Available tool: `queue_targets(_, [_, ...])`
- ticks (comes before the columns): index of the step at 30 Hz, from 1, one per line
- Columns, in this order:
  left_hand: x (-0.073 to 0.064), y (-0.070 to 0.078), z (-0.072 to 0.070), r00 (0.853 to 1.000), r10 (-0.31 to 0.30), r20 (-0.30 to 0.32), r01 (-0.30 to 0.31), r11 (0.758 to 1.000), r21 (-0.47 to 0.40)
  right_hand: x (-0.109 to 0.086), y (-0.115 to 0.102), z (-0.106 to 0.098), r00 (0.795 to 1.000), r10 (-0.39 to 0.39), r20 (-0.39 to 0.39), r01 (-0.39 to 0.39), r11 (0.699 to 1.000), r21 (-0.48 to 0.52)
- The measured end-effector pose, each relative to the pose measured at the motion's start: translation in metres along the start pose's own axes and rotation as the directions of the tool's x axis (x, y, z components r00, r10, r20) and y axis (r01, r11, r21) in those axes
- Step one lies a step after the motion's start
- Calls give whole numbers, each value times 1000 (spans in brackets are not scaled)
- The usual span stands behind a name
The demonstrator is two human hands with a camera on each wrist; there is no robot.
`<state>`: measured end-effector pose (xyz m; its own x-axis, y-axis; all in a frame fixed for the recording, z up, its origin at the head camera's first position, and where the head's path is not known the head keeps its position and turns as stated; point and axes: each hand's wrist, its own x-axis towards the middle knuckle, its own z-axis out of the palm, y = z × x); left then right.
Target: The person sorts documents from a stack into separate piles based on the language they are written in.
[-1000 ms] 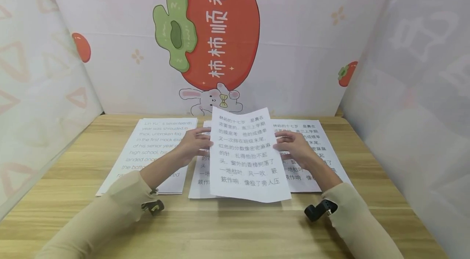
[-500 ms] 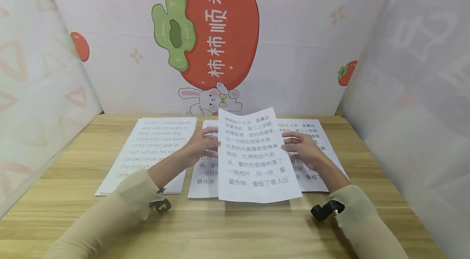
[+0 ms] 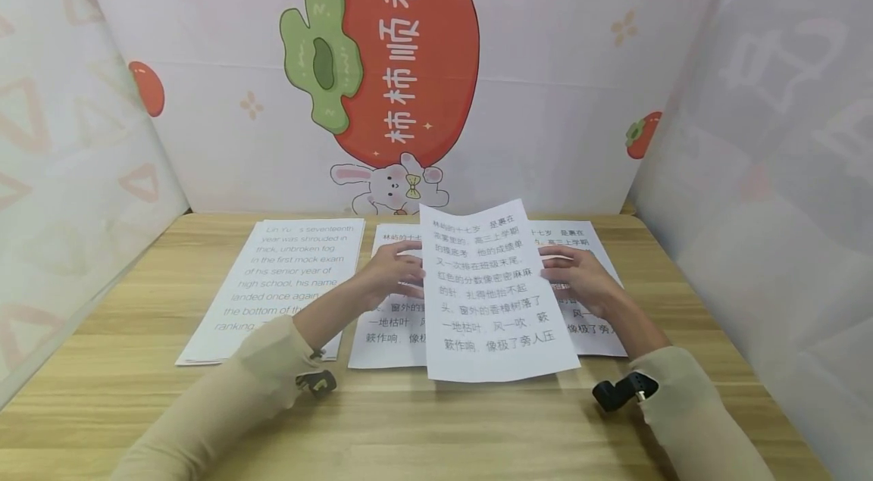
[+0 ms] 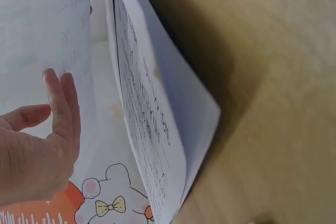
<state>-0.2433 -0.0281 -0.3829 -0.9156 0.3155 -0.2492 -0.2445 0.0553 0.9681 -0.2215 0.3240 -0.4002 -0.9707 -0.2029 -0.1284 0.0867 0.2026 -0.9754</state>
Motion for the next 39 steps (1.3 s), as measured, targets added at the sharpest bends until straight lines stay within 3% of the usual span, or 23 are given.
queue_targets(7, [3, -1, 9, 1000, -14, 15, 15, 1000, -14, -2, 5, -11, 1000, -3, 9, 2, 999, 45])
queue_targets(14, [7, -5, 16, 998, -5, 57, 10, 996, -85, -4, 10, -20, 1000, 6, 14, -7, 996, 94])
queue_targets(20, [9, -3, 25, 998, -24, 65, 27, 998, -54, -5, 14, -30, 1000, 12, 4, -13, 990, 142])
queue_targets(31, [14, 2, 46, 991, -51, 121, 58, 997, -60, -13, 17, -53, 998, 11, -55, -5, 994, 108])
queue_targets(39, [20, 3, 63, 988, -66, 139, 80, 992, -101, -18, 17, -63, 994, 8, -113, 11, 986, 165])
